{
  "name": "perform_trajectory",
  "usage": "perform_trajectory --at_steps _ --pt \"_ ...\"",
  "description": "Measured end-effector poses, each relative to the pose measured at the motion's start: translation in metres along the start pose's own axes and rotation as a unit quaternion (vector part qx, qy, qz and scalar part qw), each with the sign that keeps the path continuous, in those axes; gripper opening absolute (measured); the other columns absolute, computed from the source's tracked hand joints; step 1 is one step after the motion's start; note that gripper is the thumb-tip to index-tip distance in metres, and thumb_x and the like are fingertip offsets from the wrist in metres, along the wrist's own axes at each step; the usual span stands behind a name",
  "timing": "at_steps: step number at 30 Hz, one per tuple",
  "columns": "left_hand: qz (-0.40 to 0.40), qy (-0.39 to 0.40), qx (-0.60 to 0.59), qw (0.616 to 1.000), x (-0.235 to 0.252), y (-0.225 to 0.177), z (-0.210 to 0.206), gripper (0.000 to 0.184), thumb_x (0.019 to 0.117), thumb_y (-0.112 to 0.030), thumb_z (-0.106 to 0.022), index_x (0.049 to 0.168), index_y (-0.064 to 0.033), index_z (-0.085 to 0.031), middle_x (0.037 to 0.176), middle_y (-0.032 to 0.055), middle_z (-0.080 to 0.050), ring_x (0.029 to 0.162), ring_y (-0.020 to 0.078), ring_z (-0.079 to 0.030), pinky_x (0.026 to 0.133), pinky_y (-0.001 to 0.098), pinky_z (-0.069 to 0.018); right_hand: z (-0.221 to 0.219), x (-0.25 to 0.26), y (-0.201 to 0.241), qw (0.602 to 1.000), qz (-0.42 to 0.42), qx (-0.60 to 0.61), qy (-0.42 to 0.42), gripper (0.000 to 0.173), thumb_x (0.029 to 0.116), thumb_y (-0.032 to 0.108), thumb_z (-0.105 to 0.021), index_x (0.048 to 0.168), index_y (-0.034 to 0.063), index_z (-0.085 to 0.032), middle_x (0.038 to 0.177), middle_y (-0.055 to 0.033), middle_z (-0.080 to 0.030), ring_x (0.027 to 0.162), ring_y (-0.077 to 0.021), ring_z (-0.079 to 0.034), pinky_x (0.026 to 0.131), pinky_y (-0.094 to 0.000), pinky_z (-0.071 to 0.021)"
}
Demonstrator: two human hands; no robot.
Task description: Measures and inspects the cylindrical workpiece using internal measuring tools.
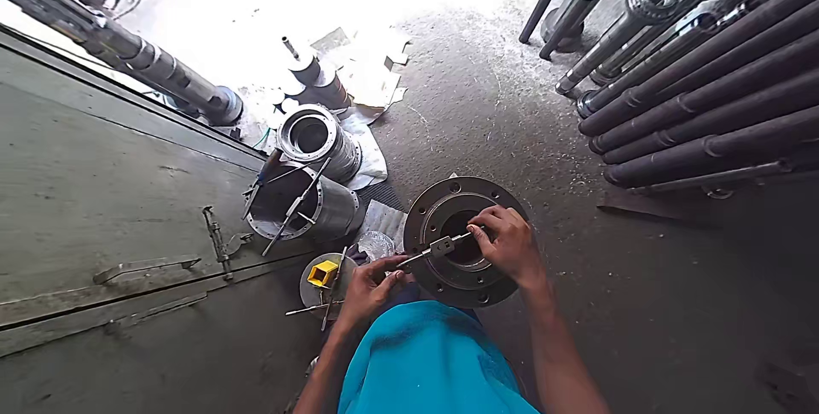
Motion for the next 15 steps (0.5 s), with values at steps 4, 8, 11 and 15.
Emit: perform_trajectory --at_steps 4,8,11,15 --pt "0.012 -0.155 -0.079 0.985 0.019 -0.004 -0.020 0.017 0.0982 -0.002 -0.062 0.110 0.0038 -0.073 0.094 0.0075 -0.077 0.051 0.0056 -0.060 0.045 0.0223 -0.0521 -0.006 -0.030 0.000 0.994 -0.058 -0.027 0.091 0.047 0.1069 0.040 -0.044 0.092 0.0055 -0.072 0.081 -0.0136 -0.069 0.084 -0.0350 -0.069 0.075 -0.0537 -0.0547" --pt "0.041 -0.068 -0.027 0.996 0.087 -0.023 -0.017 0.021 0.1029 -0.008 -0.058 0.117 -0.0058 -0.074 0.097 0.0058 -0.077 0.054 0.0090 -0.061 0.048 0.0258 -0.0519 -0.027 -0.089 0.042 0.992 -0.081 -0.058 0.076 0.050 0.1063 0.039 -0.041 0.082 0.0049 -0.069 0.064 -0.0127 -0.063 0.066 -0.0335 -0.069 0.060 -0.0522 -0.0558" --pt "0.051 0.006 0.030 0.998 0.107 -0.031 -0.011 0.021 0.1034 -0.009 -0.059 0.115 -0.0105 -0.076 0.095 0.0039 -0.077 0.054 0.0109 -0.062 0.050 0.0295 -0.0539 -0.028 -0.096 0.048 0.985 -0.092 -0.058 0.135 0.045 0.1037 0.039 -0.043 0.084 0.0077 -0.068 0.063 -0.0104 -0.062 0.064 -0.0318 -0.069 0.058 -0.0521 -0.0537" --pt "0.003 -0.059 0.096 0.994 0.056 -0.014 0.002 0.019 0.1011 -0.018 -0.061 0.110 -0.0098 -0.075 0.091 -0.0004 -0.076 0.058 0.0066 -0.064 0.055 0.0282 -0.0567 0.000 -0.055 0.013 0.980 -0.110 -0.052 0.160 0.038 0.1026 0.041 -0.054 0.103 0.0102 -0.076 0.088 -0.0150 -0.074 0.085 -0.0387 -0.073 0.071 -0.0656 -0.0541"
Point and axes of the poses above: each hand's wrist, its own x-axis towards the middle knuckle, its own z-axis out of the back of the hand, y = z × x, the point moved 3 cm from there along x, towards the middle knuckle
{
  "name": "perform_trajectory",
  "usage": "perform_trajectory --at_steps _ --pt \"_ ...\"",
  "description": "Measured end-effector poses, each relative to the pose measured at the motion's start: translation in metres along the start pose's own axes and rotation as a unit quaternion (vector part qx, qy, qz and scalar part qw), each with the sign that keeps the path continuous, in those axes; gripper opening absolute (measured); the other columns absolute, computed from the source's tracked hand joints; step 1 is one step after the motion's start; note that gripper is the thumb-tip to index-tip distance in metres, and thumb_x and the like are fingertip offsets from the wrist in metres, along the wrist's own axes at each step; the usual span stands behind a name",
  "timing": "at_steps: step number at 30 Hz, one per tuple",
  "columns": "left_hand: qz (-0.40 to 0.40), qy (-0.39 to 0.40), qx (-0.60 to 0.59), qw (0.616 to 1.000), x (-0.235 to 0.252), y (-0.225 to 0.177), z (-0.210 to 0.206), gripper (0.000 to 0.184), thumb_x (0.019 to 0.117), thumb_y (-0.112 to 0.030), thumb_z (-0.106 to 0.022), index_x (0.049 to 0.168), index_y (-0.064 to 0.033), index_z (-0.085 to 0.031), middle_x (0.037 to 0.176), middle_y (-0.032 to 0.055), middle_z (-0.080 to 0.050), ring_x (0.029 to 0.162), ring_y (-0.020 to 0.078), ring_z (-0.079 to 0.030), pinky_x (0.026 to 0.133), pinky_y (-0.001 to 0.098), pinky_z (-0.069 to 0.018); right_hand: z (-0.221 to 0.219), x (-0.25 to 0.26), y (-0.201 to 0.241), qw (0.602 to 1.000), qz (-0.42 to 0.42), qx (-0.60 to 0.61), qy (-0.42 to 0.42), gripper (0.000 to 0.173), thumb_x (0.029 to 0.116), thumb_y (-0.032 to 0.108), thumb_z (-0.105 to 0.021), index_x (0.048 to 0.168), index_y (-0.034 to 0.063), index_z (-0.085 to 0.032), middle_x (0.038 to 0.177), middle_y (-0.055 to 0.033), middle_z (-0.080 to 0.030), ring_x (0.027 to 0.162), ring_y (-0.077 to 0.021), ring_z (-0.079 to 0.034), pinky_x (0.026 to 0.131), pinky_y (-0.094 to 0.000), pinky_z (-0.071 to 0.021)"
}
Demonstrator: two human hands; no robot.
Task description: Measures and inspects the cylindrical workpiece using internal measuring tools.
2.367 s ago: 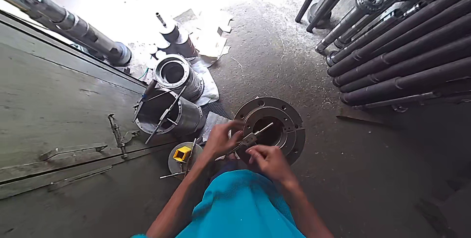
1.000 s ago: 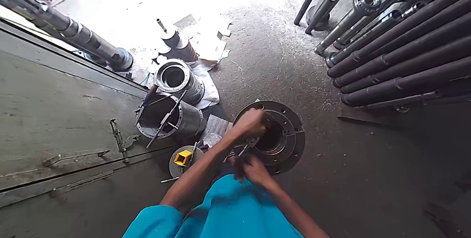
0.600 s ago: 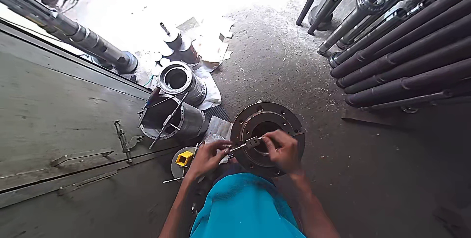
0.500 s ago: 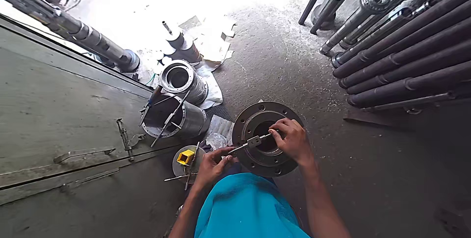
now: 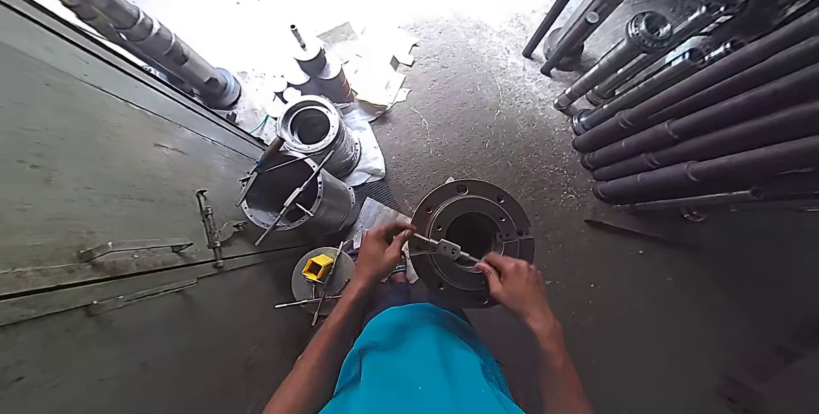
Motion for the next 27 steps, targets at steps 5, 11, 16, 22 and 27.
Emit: perform_trajectory --at_steps 5,11,16,22,27 --pt "0.018 -0.038 -0.060 0.997 -0.085 0.005 -0.032 0.018 0.0966 -0.011 -0.067 0.110 -0.0017 -0.074 0.093 0.0017 -0.078 0.066 0.0078 -0.072 0.059 0.0266 -0.0625 0.015 0.076 -0.003 0.988 0.121 0.015 -0.096 0.024 0.1033 0.028 -0.060 0.123 0.0226 -0.074 0.100 -0.0083 -0.075 0.087 -0.0297 -0.073 0.074 -0.0583 -0.0579" --pt "0.081 -0.084 -0.109 0.987 -0.035 -0.009 -0.017 0.017 0.1005 -0.009 -0.062 0.110 -0.0001 -0.073 0.094 0.0063 -0.076 0.057 0.0123 -0.068 0.051 0.0295 -0.0609 0.028 0.042 -0.010 0.993 0.084 -0.001 0.089 0.028 0.1010 0.029 -0.056 0.108 0.0101 -0.076 0.090 -0.0155 -0.075 0.085 -0.0366 -0.073 0.076 -0.0644 -0.0547" --pt "-0.012 0.176 0.014 0.984 0.071 -0.048 -0.043 0.018 0.1027 -0.010 -0.058 0.111 -0.0071 -0.075 0.101 0.0084 -0.076 0.075 0.0174 -0.070 0.070 0.0388 -0.0588 -0.055 -0.013 0.053 0.902 -0.035 0.347 0.255 0.034 0.1079 0.024 -0.049 0.102 -0.0020 -0.071 0.071 -0.0048 -0.066 0.059 -0.0120 -0.062 0.062 -0.0335 -0.0569" --pt "-0.137 0.403 0.310 0.850 0.081 -0.085 -0.108 0.023 0.0890 -0.012 -0.068 0.111 -0.0144 -0.075 0.092 0.0102 -0.073 0.088 0.0309 -0.070 0.075 0.0588 -0.0539 -0.092 0.013 0.138 0.783 -0.165 0.583 0.142 0.033 0.1075 0.008 -0.043 0.078 0.0027 -0.057 0.059 0.0019 -0.059 0.046 -0.0025 -0.049 0.046 -0.0200 -0.0410" --pt "-0.092 0.187 0.138 0.968 0.026 -0.034 -0.016 0.026 0.1022 -0.023 -0.059 0.122 -0.0112 -0.071 0.111 0.0011 -0.076 0.098 0.0119 -0.073 0.090 0.0421 -0.0593 -0.038 0.003 0.068 0.929 0.062 0.357 0.076 0.027 0.1040 0.020 -0.054 0.108 0.0038 -0.076 0.079 -0.0016 -0.074 0.067 -0.0082 -0.068 0.067 -0.0306 -0.0596"
Point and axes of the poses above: each hand's wrist, its own x-axis towards the middle knuckle, its own z-axis out of the back of the hand, y = z × x, the point moved 3 cm from there along x, towards the middle knuckle
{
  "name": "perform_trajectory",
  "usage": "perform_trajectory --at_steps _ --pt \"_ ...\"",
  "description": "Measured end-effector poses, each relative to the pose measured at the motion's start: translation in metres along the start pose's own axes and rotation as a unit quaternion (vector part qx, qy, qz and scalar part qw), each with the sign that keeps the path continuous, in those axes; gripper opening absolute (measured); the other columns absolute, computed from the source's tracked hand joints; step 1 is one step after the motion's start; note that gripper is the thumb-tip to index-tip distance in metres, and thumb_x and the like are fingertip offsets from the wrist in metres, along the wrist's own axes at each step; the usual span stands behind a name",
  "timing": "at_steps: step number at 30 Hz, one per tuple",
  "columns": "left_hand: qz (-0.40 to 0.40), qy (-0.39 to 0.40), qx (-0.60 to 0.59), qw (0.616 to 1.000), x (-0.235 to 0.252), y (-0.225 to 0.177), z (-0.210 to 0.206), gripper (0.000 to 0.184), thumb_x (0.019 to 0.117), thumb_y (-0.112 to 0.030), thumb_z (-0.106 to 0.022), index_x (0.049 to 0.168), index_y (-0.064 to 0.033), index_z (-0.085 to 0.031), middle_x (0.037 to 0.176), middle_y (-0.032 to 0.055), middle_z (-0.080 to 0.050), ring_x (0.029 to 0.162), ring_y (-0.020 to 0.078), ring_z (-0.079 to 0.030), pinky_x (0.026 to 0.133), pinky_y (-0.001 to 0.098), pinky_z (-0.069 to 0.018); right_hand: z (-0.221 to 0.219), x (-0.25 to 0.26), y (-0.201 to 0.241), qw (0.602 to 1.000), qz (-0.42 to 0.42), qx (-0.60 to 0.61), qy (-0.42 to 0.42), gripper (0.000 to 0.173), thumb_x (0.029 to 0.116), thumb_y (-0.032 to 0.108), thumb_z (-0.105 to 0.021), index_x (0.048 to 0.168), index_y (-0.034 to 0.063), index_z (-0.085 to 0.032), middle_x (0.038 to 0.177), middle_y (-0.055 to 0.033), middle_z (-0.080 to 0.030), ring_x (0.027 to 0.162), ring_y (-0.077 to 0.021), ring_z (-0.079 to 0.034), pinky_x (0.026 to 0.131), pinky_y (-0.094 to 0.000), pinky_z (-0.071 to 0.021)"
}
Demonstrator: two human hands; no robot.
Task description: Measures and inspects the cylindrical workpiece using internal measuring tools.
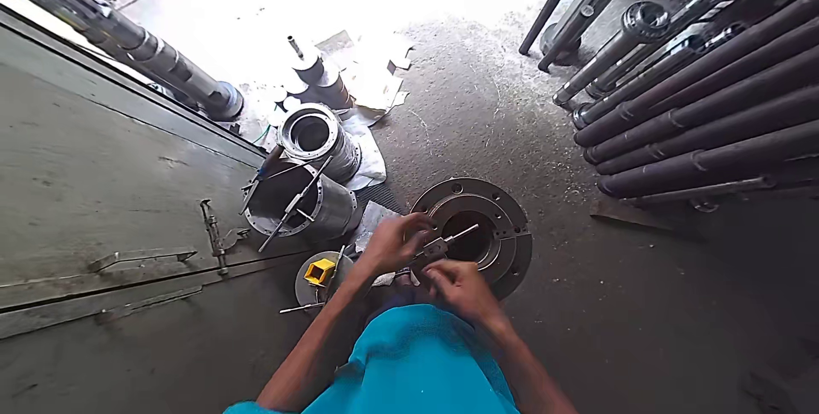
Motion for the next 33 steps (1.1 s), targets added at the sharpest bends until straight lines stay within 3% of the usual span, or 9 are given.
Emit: perform_trajectory --at_steps 4,8,12,16,19,24,27,31,33 --pt "0.062 -0.056 -0.158 0.984 -0.080 0.040 -0.012 0.034 0.0989 -0.021 -0.064 0.128 -0.0046 -0.067 0.104 0.0028 -0.077 0.081 0.0084 -0.072 0.072 0.0297 -0.0609 0.082 0.022 0.002 0.935 0.134 -0.184 -0.273 0.025 0.1000 0.022 -0.058 0.106 0.0100 -0.079 0.096 -0.0052 -0.074 0.075 -0.0126 -0.067 0.068 -0.0354 -0.0578" --pt "0.062 -0.212 -0.270 0.937 -0.094 0.036 -0.041 0.022 0.0954 -0.002 -0.065 0.115 0.0023 -0.073 0.101 0.0064 -0.078 0.072 0.0083 -0.071 0.064 0.0248 -0.0605 0.092 0.044 -0.016 0.944 0.058 -0.291 -0.147 0.034 0.1022 0.035 -0.056 0.097 0.0101 -0.078 0.093 -0.0084 -0.071 0.079 -0.0261 -0.068 0.071 -0.0530 -0.0560" --pt "0.067 -0.294 -0.260 0.917 -0.054 0.037 -0.027 0.018 0.0959 -0.004 -0.065 0.112 0.0024 -0.070 0.095 0.0056 -0.076 0.055 0.0055 -0.061 0.049 0.0234 -0.0531 0.052 -0.006 -0.027 0.923 0.049 -0.329 -0.192 0.040 0.1064 0.028 -0.045 0.094 0.0031 -0.073 0.086 -0.0136 -0.071 0.081 -0.0301 -0.072 0.071 -0.0498 -0.0586" --pt "0.103 -0.213 -0.196 0.951 0.024 0.017 -0.003 0.020 0.1004 -0.008 -0.062 0.118 -0.0094 -0.072 0.098 0.0037 -0.077 0.057 0.0110 -0.064 0.049 0.0298 -0.0533 -0.002 -0.045 -0.020 0.912 0.020 -0.328 -0.244 0.036 0.1033 0.025 -0.048 0.091 0.0040 -0.074 0.077 -0.0094 -0.071 0.068 -0.0249 -0.072 0.059 -0.0439 -0.0589" --pt "0.065 -0.132 -0.096 0.984 0.040 0.011 0.004 0.023 0.1017 -0.010 -0.060 0.121 -0.0123 -0.072 0.102 0.0017 -0.078 0.070 0.0121 -0.072 0.063 0.0356 -0.0617 0.017 -0.041 -0.018 0.932 -0.015 -0.326 -0.157 0.036 0.1026 0.031 -0.050 0.092 0.0075 -0.075 0.077 -0.0092 -0.072 0.071 -0.0288 -0.072 0.062 -0.0526 -0.0564" --pt "0.041 -0.185 0.061 0.980 -0.033 0.024 0.000 0.026 0.1035 -0.024 -0.055 0.107 -0.0100 -0.077 0.086 0.0031 -0.076 0.062 0.0114 -0.066 0.062 0.0357 -0.0574 0.070 -0.008 -0.012 0.928 -0.037 -0.360 -0.084 0.030 0.1041 0.032 -0.053 0.109 0.0139 -0.076 0.097 -0.0115 -0.075 0.091 -0.0348 -0.073 0.073 -0.0619 -0.0549" --pt "0.016 -0.171 0.066 0.983 -0.086 0.016 -0.035 0.026 0.1019 -0.019 -0.057 0.114 -0.0063 -0.077 0.090 0.0062 -0.078 0.071 0.0154 -0.072 0.070 0.0387 -0.0613 0.085 0.027 -0.016 0.921 0.034 -0.362 -0.143 0.028 0.1049 0.034 -0.055 0.119 0.0216 -0.075 0.094 -0.0102 -0.073 0.083 -0.0332 -0.072 0.067 -0.0586 -0.0549" --pt "0.072 -0.218 -0.039 0.972 -0.117 0.016 -0.066 0.021 0.0977 -0.014 -0.061 0.109 -0.0045 -0.076 0.082 -0.0014 -0.076 0.061 0.0041 -0.069 0.059 0.0242 -0.0610 0.090 0.053 -0.006 0.923 0.067 -0.367 -0.096 0.024 0.1045 0.029 -0.057 0.120 0.0224 -0.074 0.095 -0.0068 -0.072 0.084 -0.0285 -0.072 0.068 -0.0548 -0.0565" --pt "0.144 -0.249 -0.161 0.944 -0.107 0.017 -0.057 0.019 0.0998 -0.009 -0.059 0.110 0.0005 -0.073 0.085 0.0022 -0.077 0.061 0.0075 -0.070 0.057 0.0259 -0.0618 0.097 0.040 -0.005 0.931 0.028 -0.359 -0.056 0.026 0.1045 0.028 -0.054 0.114 0.0169 -0.075 0.096 -0.0090 -0.075 0.089 -0.0314 -0.073 0.075 -0.0592 -0.0559"
Point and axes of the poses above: each hand's wrist, its own x-axis towards the middle knuckle, its own z-axis out of the back of the hand, y = z × x, the point moved 3 cm from there along x, towards the middle knuckle
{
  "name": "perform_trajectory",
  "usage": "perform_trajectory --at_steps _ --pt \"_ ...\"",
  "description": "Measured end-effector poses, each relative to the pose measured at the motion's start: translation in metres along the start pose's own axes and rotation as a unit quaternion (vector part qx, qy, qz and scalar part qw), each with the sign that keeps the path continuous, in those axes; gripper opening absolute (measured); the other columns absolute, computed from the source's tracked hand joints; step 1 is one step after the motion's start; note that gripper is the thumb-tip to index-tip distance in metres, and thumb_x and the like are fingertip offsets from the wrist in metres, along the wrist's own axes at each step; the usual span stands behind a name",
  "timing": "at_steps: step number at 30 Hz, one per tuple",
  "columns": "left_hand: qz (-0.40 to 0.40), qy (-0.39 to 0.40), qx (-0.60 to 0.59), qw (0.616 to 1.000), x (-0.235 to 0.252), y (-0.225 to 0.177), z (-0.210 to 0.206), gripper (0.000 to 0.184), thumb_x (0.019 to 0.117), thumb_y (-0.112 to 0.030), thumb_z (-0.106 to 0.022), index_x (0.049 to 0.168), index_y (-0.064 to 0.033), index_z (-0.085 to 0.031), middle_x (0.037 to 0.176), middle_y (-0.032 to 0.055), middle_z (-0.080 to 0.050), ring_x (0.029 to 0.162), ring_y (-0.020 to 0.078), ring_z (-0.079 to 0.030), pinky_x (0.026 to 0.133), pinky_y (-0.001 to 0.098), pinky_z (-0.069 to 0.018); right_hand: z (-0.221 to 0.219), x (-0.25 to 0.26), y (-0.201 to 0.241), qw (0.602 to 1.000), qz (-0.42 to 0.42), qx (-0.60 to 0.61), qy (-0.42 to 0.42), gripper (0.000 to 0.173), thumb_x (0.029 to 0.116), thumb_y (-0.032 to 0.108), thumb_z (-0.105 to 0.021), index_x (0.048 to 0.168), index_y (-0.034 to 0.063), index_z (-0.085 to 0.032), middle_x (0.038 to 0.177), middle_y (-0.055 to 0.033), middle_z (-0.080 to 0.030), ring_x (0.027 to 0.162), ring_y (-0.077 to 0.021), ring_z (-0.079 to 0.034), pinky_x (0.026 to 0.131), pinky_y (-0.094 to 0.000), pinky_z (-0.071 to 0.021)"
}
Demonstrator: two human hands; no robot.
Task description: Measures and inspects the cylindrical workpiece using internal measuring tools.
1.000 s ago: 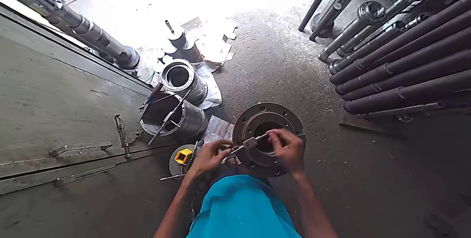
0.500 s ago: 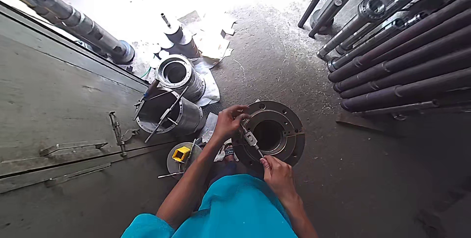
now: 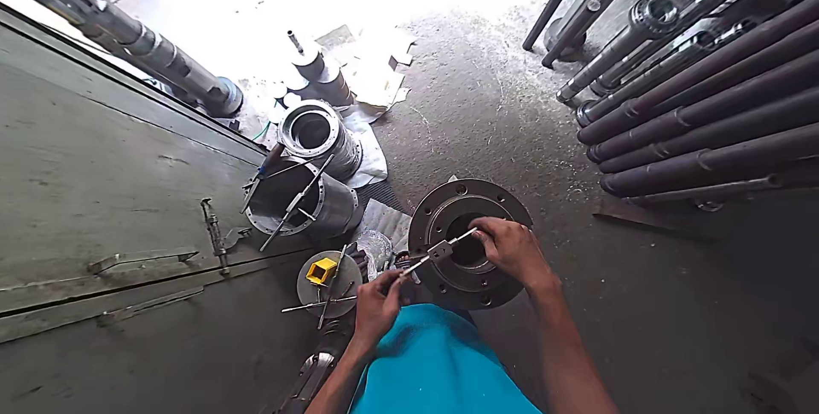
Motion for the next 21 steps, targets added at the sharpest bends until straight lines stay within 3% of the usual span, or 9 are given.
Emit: perform_trajectory --at_steps 3,5,7,11,14,16,17,19,21 --pt "0.114 -0.005 -0.121 0.986 0.052 -0.010 0.002 0.022 0.1051 -0.010 -0.053 0.108 0.0048 -0.069 0.091 0.0094 -0.077 0.060 0.0135 -0.070 0.056 0.0300 -0.0605 0.001 -0.029 -0.003 0.987 -0.051 0.062 0.142 0.035 0.1068 0.031 -0.047 0.109 0.0100 -0.075 0.086 -0.0095 -0.075 0.083 -0.0303 -0.073 0.080 -0.0599 -0.0546" --pt "0.128 0.049 -0.146 0.980 0.094 -0.023 -0.005 0.025 0.1068 -0.014 -0.052 0.107 0.0038 -0.070 0.090 0.0106 -0.076 0.058 0.0131 -0.068 0.055 0.0288 -0.0588 -0.013 -0.045 0.011 0.958 -0.072 0.130 0.244 0.035 0.1082 0.027 -0.047 0.108 0.0056 -0.075 0.084 -0.0083 -0.075 0.076 -0.0248 -0.073 0.080 -0.0531 -0.0580" --pt "0.104 0.103 -0.063 0.987 0.129 -0.044 -0.017 0.026 0.1064 -0.018 -0.056 0.102 0.0012 -0.073 0.078 0.0088 -0.073 0.055 0.0126 -0.065 0.054 0.0297 -0.0576 -0.034 -0.056 0.031 0.933 -0.096 0.202 0.281 0.035 0.1093 0.024 -0.044 0.105 0.0032 -0.072 0.077 -0.0052 -0.073 0.067 -0.0173 -0.069 0.074 -0.0429 -0.0588" --pt "-0.070 0.199 0.233 0.949 0.153 -0.084 -0.061 0.027 0.1016 -0.025 -0.063 0.085 -0.0063 -0.073 0.073 0.0118 -0.067 0.067 0.0284 -0.066 0.064 0.0534 -0.0535 -0.082 -0.060 0.069 0.870 -0.143 0.423 0.209 0.037 0.1099 0.022 -0.042 0.104 -0.0013 -0.070 0.073 -0.0035 -0.071 0.059 -0.0096 -0.065 0.060 -0.0297 -0.0571" --pt "-0.098 0.341 0.418 0.836 0.143 -0.112 -0.117 0.017 0.0927 -0.023 -0.068 0.086 -0.0085 -0.072 0.081 0.0140 -0.069 0.080 0.0357 -0.069 0.067 0.0591 -0.0538 -0.103 -0.041 0.120 0.815 -0.240 0.520 0.092 0.025 0.1077 0.012 -0.045 0.099 -0.0027 -0.063 0.072 -0.0040 -0.068 0.061 -0.0094 -0.065 0.060 -0.0278 -0.0567" --pt "-0.108 0.399 0.462 0.784 0.136 -0.117 -0.126 0.014 0.0955 -0.021 -0.065 0.097 -0.0086 -0.071 0.089 0.0159 -0.070 0.088 0.0382 -0.069 0.070 0.0606 -0.0531 -0.104 -0.031 0.131 0.803 -0.278 0.524 0.063 0.014 0.1016 0.003 -0.048 0.094 -0.0021 -0.059 0.065 -0.0022 -0.065 0.054 -0.0078 -0.061 0.055 -0.0260 -0.0535" --pt "-0.125 0.400 0.443 0.793 0.135 -0.112 -0.114 0.014 0.0952 -0.022 -0.064 0.102 -0.0126 -0.072 0.090 0.0134 -0.071 0.087 0.0361 -0.069 0.070 0.0604 -0.0531 -0.105 -0.030 0.128 0.804 -0.254 0.530 0.090 0.017 0.1035 0.006 -0.047 0.096 -0.0018 -0.060 0.067 -0.0020 -0.066 0.055 -0.0076 -0.062 0.055 -0.0255 -0.0539" --pt "-0.158 0.350 0.310 0.870 0.135 -0.090 -0.074 0.023 0.0996 -0.025 -0.061 0.115 -0.0196 -0.076 0.097 0.0046 -0.075 0.090 0.0228 -0.071 0.081 0.0542 -0.0567 -0.100 -0.036 0.104 0.841 -0.140 0.495 0.168 0.030 0.1087 0.017 -0.045 0.110 -0.0010 -0.069 0.080 -0.0041 -0.072 0.065 -0.0106 -0.067 0.065 -0.0296 -0.0586" --pt "-0.135 0.256 0.153 0.945 0.131 -0.054 -0.026 0.025 0.1034 -0.025 -0.058 0.117 -0.0124 -0.075 0.107 0.0028 -0.076 0.096 0.0132 -0.072 0.089 0.0429 -0.0592 -0.076 -0.039 0.078 0.907 -0.023 0.404 0.115 0.030 0.1060 0.019 -0.050 0.105 0.0019 -0.075 0.077 -0.0033 -0.074 0.063 -0.0094 -0.069 0.064 -0.0306 -0.0606"
Point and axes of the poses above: each hand's wrist, its own x-axis towards the middle knuckle, its own z-axis out of the back of the hand, y = z × x, the point moved 3 cm from there along x, towards the middle knuckle
